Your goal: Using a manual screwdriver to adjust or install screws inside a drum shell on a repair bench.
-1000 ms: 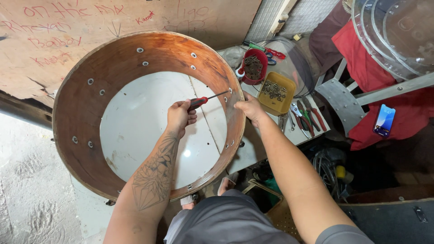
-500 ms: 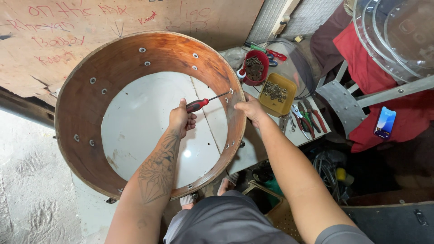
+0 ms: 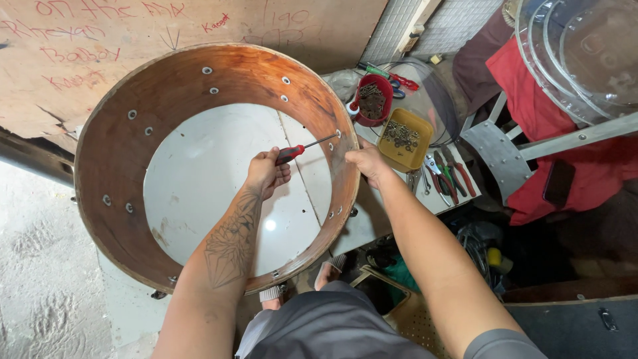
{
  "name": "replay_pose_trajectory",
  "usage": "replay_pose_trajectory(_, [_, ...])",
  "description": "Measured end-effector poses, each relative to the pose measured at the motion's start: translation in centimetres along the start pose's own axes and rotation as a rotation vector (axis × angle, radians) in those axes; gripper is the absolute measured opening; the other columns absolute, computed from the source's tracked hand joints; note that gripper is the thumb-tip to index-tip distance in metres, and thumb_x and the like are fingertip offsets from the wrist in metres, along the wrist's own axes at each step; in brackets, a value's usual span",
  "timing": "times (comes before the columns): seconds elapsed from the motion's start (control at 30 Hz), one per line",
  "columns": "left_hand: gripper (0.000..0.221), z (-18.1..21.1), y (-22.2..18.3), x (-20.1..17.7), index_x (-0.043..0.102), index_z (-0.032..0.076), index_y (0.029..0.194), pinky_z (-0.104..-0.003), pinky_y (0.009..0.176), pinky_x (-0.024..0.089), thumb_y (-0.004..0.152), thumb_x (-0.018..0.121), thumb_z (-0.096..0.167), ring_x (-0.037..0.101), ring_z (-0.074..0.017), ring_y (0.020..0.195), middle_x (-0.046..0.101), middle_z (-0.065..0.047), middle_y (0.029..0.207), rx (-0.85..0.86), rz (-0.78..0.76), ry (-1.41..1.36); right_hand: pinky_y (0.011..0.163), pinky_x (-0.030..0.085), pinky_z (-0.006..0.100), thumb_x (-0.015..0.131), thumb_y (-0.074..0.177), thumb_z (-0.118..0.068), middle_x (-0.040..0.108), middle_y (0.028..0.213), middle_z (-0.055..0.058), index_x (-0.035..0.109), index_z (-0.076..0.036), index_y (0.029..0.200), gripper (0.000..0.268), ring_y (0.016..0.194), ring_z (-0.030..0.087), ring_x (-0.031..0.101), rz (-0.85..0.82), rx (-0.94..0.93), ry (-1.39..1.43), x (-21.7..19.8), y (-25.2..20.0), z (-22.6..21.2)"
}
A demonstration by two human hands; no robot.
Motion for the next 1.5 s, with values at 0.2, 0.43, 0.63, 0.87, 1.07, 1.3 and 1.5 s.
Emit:
replay_pose_trajectory(0.2, [0.030,-0.1,0.9,-0.2,0.047,0.011,0.126,-0.034,0.067,0.068,0.107,0.053,0.034,0.072,-0.0176,0.065,0.067,-0.010,0.081,0.060,-0.032,-0.028,0.082,0.053,0.033,0.068,0.059,-0.003,0.071,0.101,0.007,0.071,-0.014,0.127,0.069,0.095,0.023,0.066,-0.007,-0.011,0.012,0.1,-0.3,-0.4])
replay_pose_trajectory(0.43, [0.022,-0.1,1.8,-0.4,0.051,0.015,0.120,-0.034,0.074,0.069,0.101,0.061,0.017,0.073,-0.0189,0.075,0.066,-0.012,0.092,0.134,-0.048,-0.094,0.080,0.052,0.031,0.068,0.058,-0.002,0.070,0.096,0.005,0.072,-0.014,0.124,0.067,0.090,0.021,0.065,-0.008,-0.028,-0.006,0.3,-0.1,-0.5])
replay_pose_trajectory(0.63, [0.038,2.2,-0.1,0.3,0.054,0.006,0.117,-0.027,0.084,0.063,0.084,0.062,-0.009,0.067,-0.0188,0.091,0.054,-0.012,0.108,0.256,-0.086,-0.107,0.081,0.054,0.033,0.070,0.060,-0.002,0.072,0.099,0.007,0.071,-0.013,0.126,0.066,0.091,0.021,0.066,-0.020,-0.026,0.015,0.1,-0.4,-0.9])
replay_pose_trajectory(0.87, [0.035,2.7,0.5,0.0,0.052,-0.001,0.131,-0.044,0.100,0.060,0.098,0.063,0.006,0.068,-0.0379,0.110,0.056,-0.025,0.122,0.123,-0.173,-0.330,0.080,0.053,0.032,0.069,0.061,-0.003,0.071,0.099,0.006,0.072,-0.014,0.123,0.063,0.092,0.022,0.065,-0.027,-0.039,0.030,0.3,-0.6,-0.9])
replay_pose_trajectory(1.07, [0.071,-0.4,1.6,-0.5,0.058,0.005,0.132,-0.052,0.077,0.066,0.104,0.030,0.065,0.076,-0.0343,0.078,0.071,-0.031,0.111,-0.111,-0.073,0.076,0.081,0.053,0.034,0.073,0.062,-0.007,0.071,0.101,0.008,0.071,-0.014,0.125,0.064,0.094,0.023,0.066,-0.009,-0.040,-0.023,-0.1,0.2,0.0])
replay_pose_trajectory(1.3, [0.037,-0.9,4.3,-0.9,0.049,0.009,0.117,-0.040,0.053,0.067,0.107,0.053,0.045,0.066,-0.0208,0.052,0.067,-0.013,0.073,0.021,0.014,-0.006,0.082,0.053,0.033,0.069,0.061,-0.005,0.069,0.098,0.006,0.072,-0.014,0.123,0.063,0.093,0.023,0.064,-0.029,-0.027,0.003,0.1,0.7,0.3])
replay_pose_trajectory(1.5, [0.030,1.2,-0.6,0.4,0.046,0.009,0.118,-0.038,0.064,0.068,0.108,0.051,0.037,0.067,-0.0189,0.061,0.066,-0.013,0.079,0.010,-0.033,-0.064,0.081,0.053,0.032,0.069,0.060,-0.006,0.071,0.098,0.007,0.072,-0.015,0.123,0.064,0.092,0.022,0.066,-0.025,0.003,-0.038,0.1,0.3,0.3])
Point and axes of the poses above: each hand's wrist, its own y-axis towards the middle knuckle, its own x-axis out of the palm, z = x × y, the point moved 8 cm from there along y, towards the middle knuckle
